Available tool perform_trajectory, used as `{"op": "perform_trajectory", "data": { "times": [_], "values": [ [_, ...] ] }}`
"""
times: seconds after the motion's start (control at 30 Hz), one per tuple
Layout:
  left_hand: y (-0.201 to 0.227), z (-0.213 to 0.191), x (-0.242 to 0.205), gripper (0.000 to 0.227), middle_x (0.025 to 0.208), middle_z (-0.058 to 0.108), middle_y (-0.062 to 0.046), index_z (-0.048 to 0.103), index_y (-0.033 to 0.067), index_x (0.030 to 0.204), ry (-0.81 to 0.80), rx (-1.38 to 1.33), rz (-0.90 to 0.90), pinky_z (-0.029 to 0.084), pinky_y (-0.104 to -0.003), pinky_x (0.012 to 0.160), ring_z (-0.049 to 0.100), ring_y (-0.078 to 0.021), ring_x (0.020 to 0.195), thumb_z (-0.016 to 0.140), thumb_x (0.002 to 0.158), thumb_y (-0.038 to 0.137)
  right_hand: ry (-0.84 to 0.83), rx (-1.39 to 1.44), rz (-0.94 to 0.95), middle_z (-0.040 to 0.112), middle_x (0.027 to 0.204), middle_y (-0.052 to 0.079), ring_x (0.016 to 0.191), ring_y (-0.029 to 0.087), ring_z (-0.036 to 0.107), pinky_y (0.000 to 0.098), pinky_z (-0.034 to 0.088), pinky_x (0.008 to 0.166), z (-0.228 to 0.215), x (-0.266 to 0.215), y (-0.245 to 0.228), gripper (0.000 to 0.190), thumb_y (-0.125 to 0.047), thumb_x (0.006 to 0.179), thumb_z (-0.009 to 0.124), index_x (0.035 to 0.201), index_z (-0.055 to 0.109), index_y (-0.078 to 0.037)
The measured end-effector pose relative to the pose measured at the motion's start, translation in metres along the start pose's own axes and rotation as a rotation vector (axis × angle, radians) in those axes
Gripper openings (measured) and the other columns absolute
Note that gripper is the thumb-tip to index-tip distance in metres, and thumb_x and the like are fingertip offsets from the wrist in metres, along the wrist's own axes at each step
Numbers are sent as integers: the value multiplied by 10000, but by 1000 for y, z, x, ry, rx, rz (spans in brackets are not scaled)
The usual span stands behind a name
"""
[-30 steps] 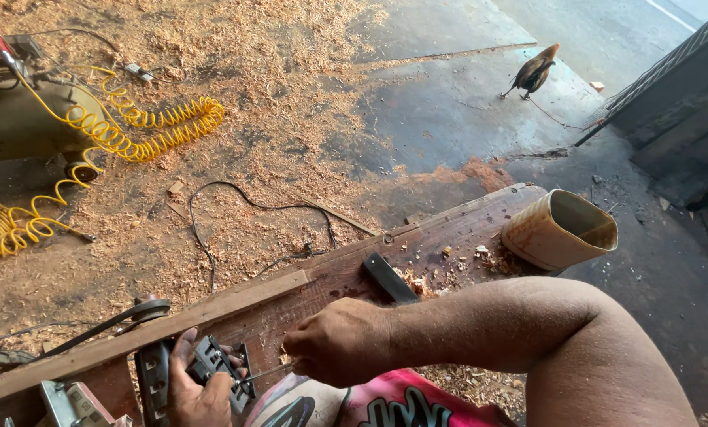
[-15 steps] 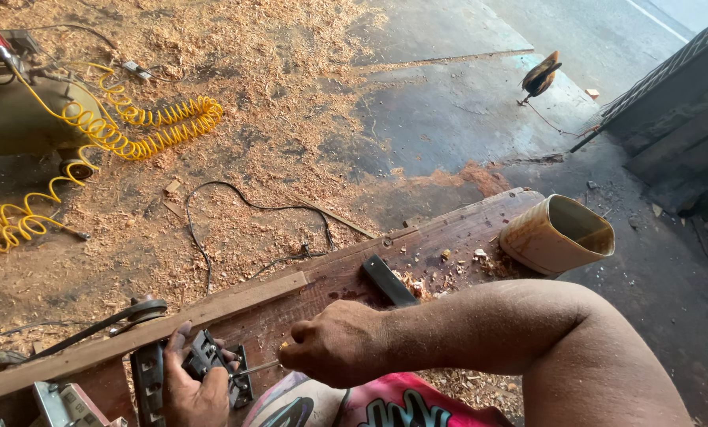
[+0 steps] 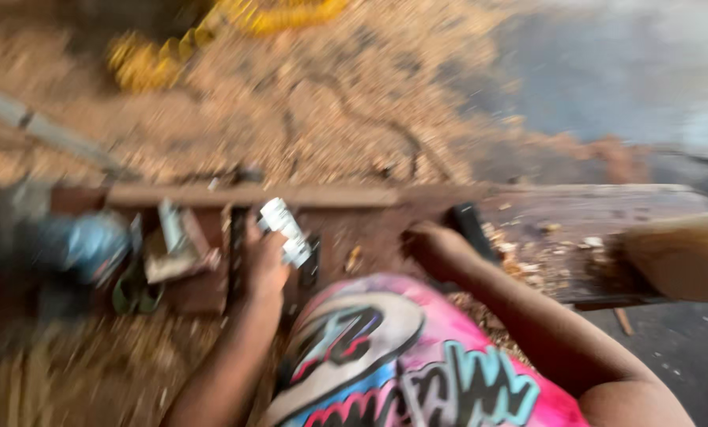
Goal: The person assembles small metal components on a workbench using a screwdriver. They align parts, insert screws, and tighten them while handling multiple small pieces.
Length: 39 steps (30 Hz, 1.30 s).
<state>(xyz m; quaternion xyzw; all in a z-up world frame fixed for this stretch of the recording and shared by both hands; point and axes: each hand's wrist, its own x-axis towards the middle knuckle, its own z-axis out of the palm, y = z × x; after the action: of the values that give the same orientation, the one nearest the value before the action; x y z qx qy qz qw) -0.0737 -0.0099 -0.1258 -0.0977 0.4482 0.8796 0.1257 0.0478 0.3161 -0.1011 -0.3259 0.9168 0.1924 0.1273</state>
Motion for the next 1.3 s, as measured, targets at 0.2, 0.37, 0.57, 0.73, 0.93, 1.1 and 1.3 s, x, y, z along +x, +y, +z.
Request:
{"op": "perform_trajectory", "data": {
  "times": [0.2, 0.37, 0.57, 0.73, 0.93, 1.1, 1.3],
  "values": [
    [-13, 0, -25, 486, 1009, 688, -204, 554, 7, 1211, 6, -149, -302, 658, -565, 749, 725, -359, 855, 569, 733, -76, 257, 733, 633, 694, 1062, 106, 1078, 319, 632, 460, 525, 921, 24, -10, -24, 202, -262, 940, 730, 1118, 741, -166],
    [23, 35, -60, 502, 1055, 694, -208, 561, 27, 1210, -117, -233, -390, 658, -537, 759, 733, -349, 912, 570, 713, -42, 359, 822, 605, 625, 1273, 196, 1205, 406, 580, 499, 502, 982, -40, -4, -17, 647, -383, 799, 835, 1351, 637, -110],
    [42, 74, -78, 513, 1059, 691, -180, 596, 16, 1242, -112, -201, -415, 667, -469, 818, 738, -322, 932, 552, 732, -23, 541, 1168, 39, 368, 1564, 262, 1415, 427, 431, 481, 402, 1136, -131, 7, -3, 1327, -564, 561, 892, 1572, 258, 15],
    [33, 94, -80, 458, 976, 650, -119, 582, 41, 1222, -73, -51, -406, 635, -416, 686, 687, -246, 801, 556, 772, -36, 605, 1019, -114, 338, 1576, 275, 1447, 452, 364, 520, 359, 1156, -147, 36, 3, 1414, -565, 481, 936, 1549, 242, 50],
    [30, 91, -88, 340, 1017, 653, -113, 585, -2, 1226, -8, -44, -369, 611, -396, 770, 683, -235, 899, 576, 887, 26, 646, 1191, -115, 373, 1550, 283, 1424, 438, 423, 482, 400, 1156, -118, 39, -4, 1324, -503, 556, 938, 1571, 263, 13],
    [36, 98, -94, 319, 1081, 667, -118, 589, -21, 1272, 11, -55, -422, 597, -402, 841, 681, -221, 980, 549, 967, 61, 732, 1272, -124, 363, 1561, 291, 1440, 445, 414, 480, 391, 1173, -96, 39, -3, 1290, -472, 595, 924, 1576, 252, 27],
    [52, 114, -107, 404, 1197, 669, -153, 542, -26, 1369, -7, 42, -423, 603, -422, 915, 685, -235, 1084, 501, 973, 43, 785, 1349, -204, 352, 1588, 288, 1464, 441, 389, 485, 363, 1198, -81, 39, 3, 1275, -461, 599, 920, 1574, 257, 25]
  ]
}}
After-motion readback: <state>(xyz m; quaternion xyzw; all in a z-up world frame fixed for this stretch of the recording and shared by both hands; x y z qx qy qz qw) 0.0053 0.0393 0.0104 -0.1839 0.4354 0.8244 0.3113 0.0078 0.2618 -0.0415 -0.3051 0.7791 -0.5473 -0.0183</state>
